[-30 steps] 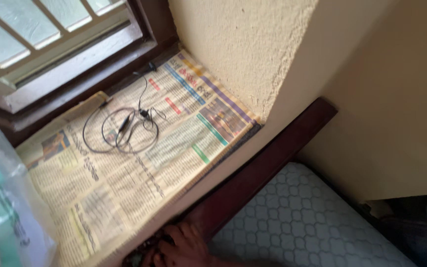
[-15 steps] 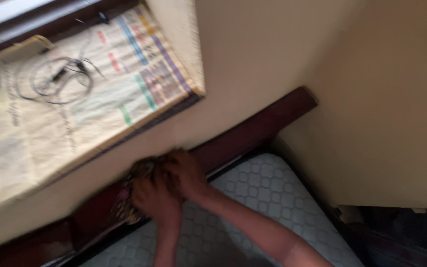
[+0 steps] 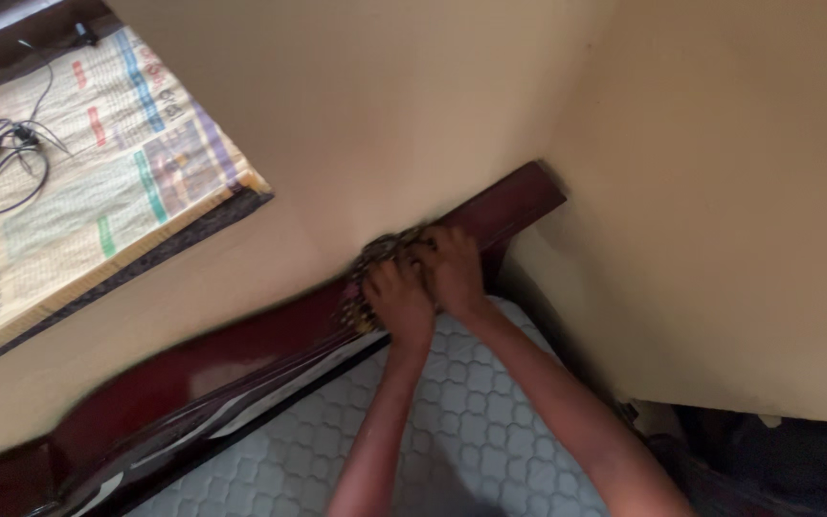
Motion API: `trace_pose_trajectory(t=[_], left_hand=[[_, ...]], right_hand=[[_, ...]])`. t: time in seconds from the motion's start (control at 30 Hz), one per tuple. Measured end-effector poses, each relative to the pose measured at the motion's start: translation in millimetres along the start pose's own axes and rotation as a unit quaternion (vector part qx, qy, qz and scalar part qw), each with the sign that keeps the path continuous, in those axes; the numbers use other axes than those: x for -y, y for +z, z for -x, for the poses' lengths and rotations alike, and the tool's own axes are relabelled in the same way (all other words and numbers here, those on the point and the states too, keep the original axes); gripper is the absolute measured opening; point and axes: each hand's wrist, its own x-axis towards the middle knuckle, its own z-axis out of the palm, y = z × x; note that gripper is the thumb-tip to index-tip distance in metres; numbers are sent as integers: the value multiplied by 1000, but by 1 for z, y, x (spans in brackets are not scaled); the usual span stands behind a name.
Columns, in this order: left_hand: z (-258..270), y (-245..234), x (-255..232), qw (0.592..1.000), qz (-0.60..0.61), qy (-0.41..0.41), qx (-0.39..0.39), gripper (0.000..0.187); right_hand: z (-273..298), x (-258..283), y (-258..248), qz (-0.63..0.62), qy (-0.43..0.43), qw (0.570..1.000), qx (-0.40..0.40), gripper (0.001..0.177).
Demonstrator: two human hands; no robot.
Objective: The person wipes the wooden headboard and frame of a bed using a cloth, moving across the top and sides of the woodwork.
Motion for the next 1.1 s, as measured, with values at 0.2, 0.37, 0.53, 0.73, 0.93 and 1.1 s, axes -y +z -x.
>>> trace_pose_trajectory(t=[0.2,0.37,0.53,0.73,0.93,1.1], left_hand=[[-40,38,-69,985,142,89,47,41],[-76,85,-118,959,178,197,94,46],[-103,111,-151,922,179,343,17,34],[-76,79,-133,899,208,378,69,34],[-44,69,-102,821,111,528,184,22],[-82,84,-161,855,66,513,35,47]], right_hand=[[5,-86,-30,109,53,990,-75,32],[-8,-158,-32,154,118,972,-133,27],[-8,-182,-43,231,107,953,-163,30],[37,-137,-12,0,279,911,-303,21],[88,-118,17,-150,408,857,-275,14],[47,-180,11,-360,392,680,-504,10]])
